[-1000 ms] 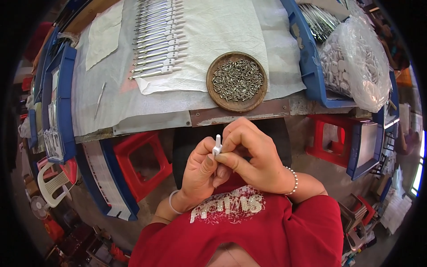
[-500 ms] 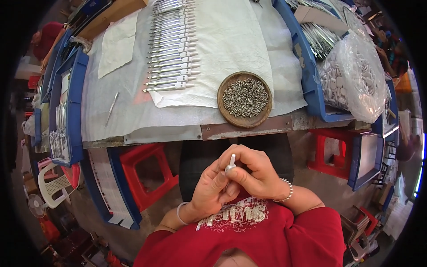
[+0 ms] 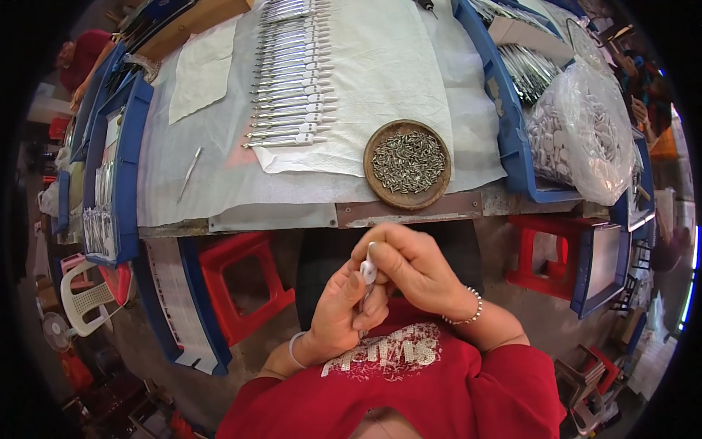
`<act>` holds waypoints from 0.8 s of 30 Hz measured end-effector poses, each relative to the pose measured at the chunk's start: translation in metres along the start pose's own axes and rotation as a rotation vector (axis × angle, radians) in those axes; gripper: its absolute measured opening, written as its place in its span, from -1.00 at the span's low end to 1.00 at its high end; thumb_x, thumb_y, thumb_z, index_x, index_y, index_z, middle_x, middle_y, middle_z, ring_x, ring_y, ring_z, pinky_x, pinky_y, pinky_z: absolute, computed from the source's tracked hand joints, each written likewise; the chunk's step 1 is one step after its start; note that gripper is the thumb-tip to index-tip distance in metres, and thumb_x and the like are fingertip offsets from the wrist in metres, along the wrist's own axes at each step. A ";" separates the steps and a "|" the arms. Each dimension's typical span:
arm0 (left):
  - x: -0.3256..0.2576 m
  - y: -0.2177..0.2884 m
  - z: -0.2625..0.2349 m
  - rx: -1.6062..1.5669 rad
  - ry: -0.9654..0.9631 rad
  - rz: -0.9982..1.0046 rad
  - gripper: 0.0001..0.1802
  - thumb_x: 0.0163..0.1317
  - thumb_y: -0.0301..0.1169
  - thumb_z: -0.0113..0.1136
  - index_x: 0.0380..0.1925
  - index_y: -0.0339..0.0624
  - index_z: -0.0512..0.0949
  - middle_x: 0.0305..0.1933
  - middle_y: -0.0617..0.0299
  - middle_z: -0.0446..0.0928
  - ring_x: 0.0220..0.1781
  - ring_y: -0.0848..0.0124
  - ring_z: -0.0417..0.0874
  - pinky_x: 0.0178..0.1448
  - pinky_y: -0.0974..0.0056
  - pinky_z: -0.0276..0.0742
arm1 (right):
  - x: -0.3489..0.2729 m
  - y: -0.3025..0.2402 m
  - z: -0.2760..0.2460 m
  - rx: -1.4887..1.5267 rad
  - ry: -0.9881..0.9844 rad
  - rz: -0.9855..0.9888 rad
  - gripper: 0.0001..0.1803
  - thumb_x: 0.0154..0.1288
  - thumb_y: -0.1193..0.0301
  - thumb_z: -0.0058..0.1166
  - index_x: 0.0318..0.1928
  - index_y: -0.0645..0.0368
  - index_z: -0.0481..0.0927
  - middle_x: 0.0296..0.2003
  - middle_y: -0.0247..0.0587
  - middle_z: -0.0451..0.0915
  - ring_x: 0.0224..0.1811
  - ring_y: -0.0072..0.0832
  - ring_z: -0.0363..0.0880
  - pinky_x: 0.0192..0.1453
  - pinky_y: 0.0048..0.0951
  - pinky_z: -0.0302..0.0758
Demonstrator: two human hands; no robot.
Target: Assembling small metal parts into plastic housings at a factory workbench.
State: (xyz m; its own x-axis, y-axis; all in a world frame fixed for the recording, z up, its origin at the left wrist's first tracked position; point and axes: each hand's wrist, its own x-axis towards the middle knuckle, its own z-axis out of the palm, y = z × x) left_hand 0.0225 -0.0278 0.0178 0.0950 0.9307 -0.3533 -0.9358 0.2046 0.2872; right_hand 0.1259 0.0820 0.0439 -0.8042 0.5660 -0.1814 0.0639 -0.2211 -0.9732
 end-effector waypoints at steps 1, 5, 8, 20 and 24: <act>-0.005 0.004 -0.002 0.003 0.002 0.003 -0.60 0.26 -0.07 0.04 -0.09 -0.14 0.36 -0.62 0.32 0.32 -0.75 0.63 0.13 -0.63 0.52 0.08 | 0.008 -0.009 0.000 -0.058 -0.016 -0.024 -0.85 0.35 0.44 -0.11 -0.24 0.29 0.46 -0.40 -0.28 0.53 -0.38 -0.65 0.47 -0.29 -0.61 0.42; -0.025 0.009 -0.006 0.002 -0.190 0.208 -0.69 0.32 -0.22 0.00 -0.21 -0.30 0.39 -0.58 0.25 0.37 -0.68 0.63 0.23 -0.63 0.56 0.07 | 0.059 -0.027 0.014 -0.670 0.005 -0.423 -0.85 0.27 0.44 -0.07 -0.25 0.27 0.48 -0.34 -0.11 0.52 -0.33 -0.28 0.52 -0.23 -0.40 0.44; -0.033 0.016 -0.007 0.012 -0.176 0.215 -0.69 0.30 -0.21 0.04 -0.24 -0.28 0.40 -0.60 0.25 0.37 -0.67 0.63 0.24 -0.63 0.55 0.05 | 0.098 -0.024 0.031 -0.968 -0.043 -0.473 -0.73 0.25 0.33 -0.01 -0.13 0.25 0.43 -0.28 -0.04 0.53 -0.17 -0.13 0.48 -0.08 -0.21 0.36; -0.050 0.032 -0.023 -0.014 -0.189 0.235 -0.69 0.30 -0.20 0.03 -0.23 -0.26 0.39 -0.64 0.28 0.30 -0.72 0.62 0.14 -0.62 0.52 0.04 | 0.139 0.002 0.098 -1.236 -0.066 -0.458 -0.55 0.16 0.21 0.09 -0.01 0.19 0.39 -0.17 -0.10 0.51 -0.11 -0.20 0.46 0.02 -0.25 0.25; -0.050 0.033 -0.023 0.002 -0.184 0.229 -0.69 0.31 -0.20 0.02 -0.23 -0.26 0.40 -0.65 0.29 0.29 -0.73 0.62 0.13 -0.62 0.52 0.04 | 0.140 0.009 0.109 -1.111 -0.019 -0.652 -0.66 0.08 0.22 0.14 -0.25 0.18 0.42 -0.30 -0.15 0.46 -0.20 -0.22 0.48 -0.08 -0.24 0.25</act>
State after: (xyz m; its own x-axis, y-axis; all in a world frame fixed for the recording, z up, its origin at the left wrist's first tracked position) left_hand -0.0210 -0.0741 0.0243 -0.0579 0.9921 -0.1117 -0.9393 -0.0163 0.3428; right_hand -0.0506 0.0726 0.0252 -0.8802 0.3060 0.3627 0.1060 0.8719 -0.4782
